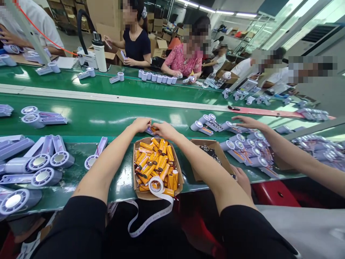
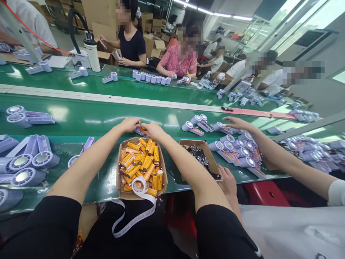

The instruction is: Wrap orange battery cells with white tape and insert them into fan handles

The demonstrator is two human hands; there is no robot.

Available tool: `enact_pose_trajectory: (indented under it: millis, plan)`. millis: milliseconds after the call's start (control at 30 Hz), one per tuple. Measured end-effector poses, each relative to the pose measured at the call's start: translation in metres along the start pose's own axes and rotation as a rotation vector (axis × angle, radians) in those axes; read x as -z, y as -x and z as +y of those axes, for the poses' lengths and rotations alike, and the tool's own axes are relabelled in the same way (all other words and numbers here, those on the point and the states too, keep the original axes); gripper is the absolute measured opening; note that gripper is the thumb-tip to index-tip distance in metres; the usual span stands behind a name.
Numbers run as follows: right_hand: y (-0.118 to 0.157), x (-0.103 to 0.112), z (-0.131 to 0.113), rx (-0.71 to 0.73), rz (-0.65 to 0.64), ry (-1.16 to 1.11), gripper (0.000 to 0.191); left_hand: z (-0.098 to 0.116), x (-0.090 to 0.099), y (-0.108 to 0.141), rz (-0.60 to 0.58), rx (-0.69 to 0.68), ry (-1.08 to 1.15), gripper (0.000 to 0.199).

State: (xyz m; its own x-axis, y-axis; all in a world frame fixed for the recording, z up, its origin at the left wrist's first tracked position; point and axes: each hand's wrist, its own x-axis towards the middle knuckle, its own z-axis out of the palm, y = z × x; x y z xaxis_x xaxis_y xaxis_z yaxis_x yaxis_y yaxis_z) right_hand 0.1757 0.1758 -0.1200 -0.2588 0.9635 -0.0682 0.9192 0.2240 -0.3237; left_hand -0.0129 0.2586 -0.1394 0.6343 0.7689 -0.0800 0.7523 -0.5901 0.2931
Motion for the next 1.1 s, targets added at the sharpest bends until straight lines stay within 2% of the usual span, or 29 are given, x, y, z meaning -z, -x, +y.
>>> enact_pose_trajectory:
  millis: [167, 300, 367, 433, 500, 567, 633, 667, 700, 733, 800, 833, 900, 1000, 1100]
  plan:
    - [-0.008, -0.004, -0.006, 0.030, -0.113, 0.099, 0.032, 0.008, 0.000, -0.001, -0.009, 0.011, -0.020, 0.027]
    - [-0.018, 0.011, -0.013, 0.037, -0.162, 0.106, 0.018, 0.019, 0.007, -0.003, -0.012, 0.029, -0.051, 0.030]
    - [-0.009, 0.026, -0.014, 0.043, -0.152, 0.094, 0.017, 0.026, 0.016, -0.003, -0.012, 0.035, -0.068, 0.031]
    - [0.020, 0.040, -0.016, 0.086, -0.038, 0.022, 0.025, 0.034, 0.027, 0.004, -0.001, 0.045, -0.085, 0.034]
    - [0.071, 0.045, -0.017, 0.152, 0.147, -0.117, 0.032, 0.044, 0.037, 0.027, 0.047, 0.047, -0.102, 0.039]
    - [0.136, 0.036, -0.022, 0.184, 0.296, -0.271, 0.031, 0.056, 0.042, 0.069, 0.122, -0.075, -0.104, 0.037]
    - [0.201, 0.015, -0.032, 0.156, 0.353, -0.373, 0.026, 0.069, 0.040, 0.125, 0.134, -0.376, -0.083, 0.031]
    - [0.230, 0.000, -0.040, 0.140, 0.368, -0.413, 0.024, 0.075, 0.036, 0.155, 0.092, -0.556, -0.071, 0.031]
    - [0.253, -0.015, -0.048, 0.127, 0.385, -0.430, 0.023, 0.080, 0.030, 0.183, 0.048, -0.698, -0.074, 0.031]
    - [0.270, -0.031, -0.058, 0.117, 0.402, -0.420, 0.023, 0.084, 0.023, 0.208, 0.027, -0.774, -0.095, 0.032]
    - [0.289, -0.058, -0.079, 0.092, 0.438, -0.312, 0.030, 0.088, 0.007, 0.244, 0.039, -0.793, -0.144, 0.026]
    - [0.292, -0.069, -0.088, 0.081, 0.456, -0.225, 0.034, 0.088, -0.001, 0.255, 0.062, -0.758, -0.163, 0.020]
    - [0.291, -0.083, -0.101, 0.057, 0.490, -0.051, 0.030, 0.086, -0.015, 0.265, 0.107, -0.682, -0.171, 0.014]
    - [0.286, -0.087, -0.107, 0.078, 0.519, 0.061, 0.024, 0.085, -0.029, 0.267, 0.175, -0.658, -0.161, 0.019]
    - [0.289, -0.079, -0.104, 0.154, 0.569, 0.018, 0.026, 0.090, -0.035, 0.270, 0.228, -0.709, -0.170, 0.020]
